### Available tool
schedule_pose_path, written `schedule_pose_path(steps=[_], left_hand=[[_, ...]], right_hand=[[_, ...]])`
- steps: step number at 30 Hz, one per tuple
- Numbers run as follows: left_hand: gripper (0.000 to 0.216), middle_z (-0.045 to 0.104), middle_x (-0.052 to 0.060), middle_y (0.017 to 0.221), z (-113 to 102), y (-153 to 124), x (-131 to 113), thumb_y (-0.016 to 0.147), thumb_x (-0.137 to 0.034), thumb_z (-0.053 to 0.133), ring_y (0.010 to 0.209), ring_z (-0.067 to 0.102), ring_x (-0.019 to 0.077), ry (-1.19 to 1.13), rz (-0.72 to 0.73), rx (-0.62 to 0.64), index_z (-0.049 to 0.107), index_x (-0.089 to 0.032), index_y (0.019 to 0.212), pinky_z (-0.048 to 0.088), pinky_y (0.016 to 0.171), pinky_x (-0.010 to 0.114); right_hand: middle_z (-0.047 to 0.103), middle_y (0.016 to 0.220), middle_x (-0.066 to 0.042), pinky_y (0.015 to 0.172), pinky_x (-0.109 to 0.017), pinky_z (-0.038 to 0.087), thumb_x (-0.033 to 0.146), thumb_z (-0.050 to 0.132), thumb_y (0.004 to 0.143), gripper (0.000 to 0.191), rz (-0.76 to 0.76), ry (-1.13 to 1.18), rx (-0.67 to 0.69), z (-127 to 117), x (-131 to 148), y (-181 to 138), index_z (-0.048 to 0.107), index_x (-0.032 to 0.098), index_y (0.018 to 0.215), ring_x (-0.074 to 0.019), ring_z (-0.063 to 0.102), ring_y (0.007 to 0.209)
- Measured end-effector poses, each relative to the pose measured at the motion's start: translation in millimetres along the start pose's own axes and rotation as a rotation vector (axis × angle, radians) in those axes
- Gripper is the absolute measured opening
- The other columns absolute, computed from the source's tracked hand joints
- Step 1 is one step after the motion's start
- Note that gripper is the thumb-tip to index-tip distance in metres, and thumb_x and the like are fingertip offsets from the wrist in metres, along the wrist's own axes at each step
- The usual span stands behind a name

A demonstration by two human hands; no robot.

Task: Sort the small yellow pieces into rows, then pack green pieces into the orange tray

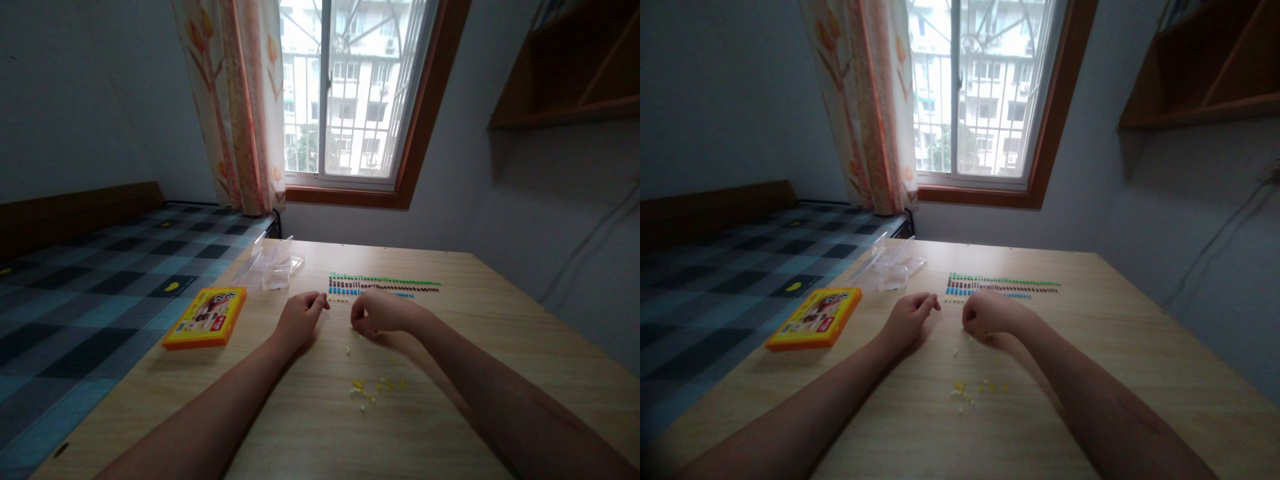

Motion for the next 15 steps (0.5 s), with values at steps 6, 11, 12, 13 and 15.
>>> schedule_pose_path(steps=[6, 11, 12, 13, 15], left_hand=[[0.047, 0.066, 0.002, 0.062, 1, 0, 1, 0.089, -0.048, 0.044, 0.065, 0.059, 0.0188, 0.007, 0.010, -0.013, 0.074, -0.018, 0.070, 0.040, 0.065, 0.029], [0.047, 0.063, 0.001, 0.060, 2, 1, 2, 0.089, -0.048, 0.043, 0.064, 0.058, 0.0182, 0.005, 0.006, -0.009, 0.074, -0.018, 0.070, 0.039, 0.065, 0.029], [0.047, 0.063, 0.001, 0.060, 2, 1, 3, 0.089, -0.048, 0.043, 0.063, 0.058, 0.0181, 0.005, 0.002, -0.007, 0.074, -0.018, 0.070, 0.039, 0.065, 0.029], [0.047, 0.063, 0.001, 0.060, 2, 1, 3, 0.089, -0.048, 0.043, 0.063, 0.057, 0.0179, 0.005, 0.000, -0.006, 0.073, -0.018, 0.070, 0.039, 0.065, 0.029], [0.046, 0.064, 0.001, 0.060, 2, 1, 2, 0.089, -0.047, 0.043, 0.063, 0.057, 0.0178, 0.005, -0.001, -0.002, 0.073, -0.018, 0.070, 0.039, 0.066, 0.029]], right_hand=[[0.079, 0.082, -0.004, 0.068, -0.024, 0.046, 0.019, 0.065, 0.079, 0.016, 0.099, -0.046, -0.277, 2, -19, 16, 0.081, 0.021, 0.081, -0.0170, 0.070, 0.074], [0.080, 0.087, -0.005, 0.070, -0.025, 0.046, 0.021, 0.064, 0.082, 0.019, 0.168, -0.014, -0.373, 8, -26, 26, 0.082, 0.019, 0.088, -0.0181, 0.071, 0.079], [0.080, 0.087, -0.005, 0.071, -0.025, 0.047, 0.021, 0.064, 0.082, 0.019, 0.174, -0.009, -0.383, 9, -27, 26, 0.082, 0.019, 0.088, -0.0181, 0.071, 0.079], [0.080, 0.086, -0.005, 0.071, -0.025, 0.046, 0.021, 0.064, 0.081, 0.019, 0.177, -0.005, -0.390, 9, -26, 27, 0.082, 0.019, 0.088, -0.0181, 0.072, 0.079], [0.080, 0.086, -0.005, 0.071, -0.025, 0.046, 0.020, 0.064, 0.081, 0.019, 0.178, 0.002, -0.397, 9, -26, 27, 0.082, 0.019, 0.088, -0.0179, 0.072, 0.079]])
Point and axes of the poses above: each hand's wrist, its own y-axis towards the middle knuckle, its own z-axis out of the palm, x = y × z, the point moved 1 cm from there along y, towards the middle knuckle
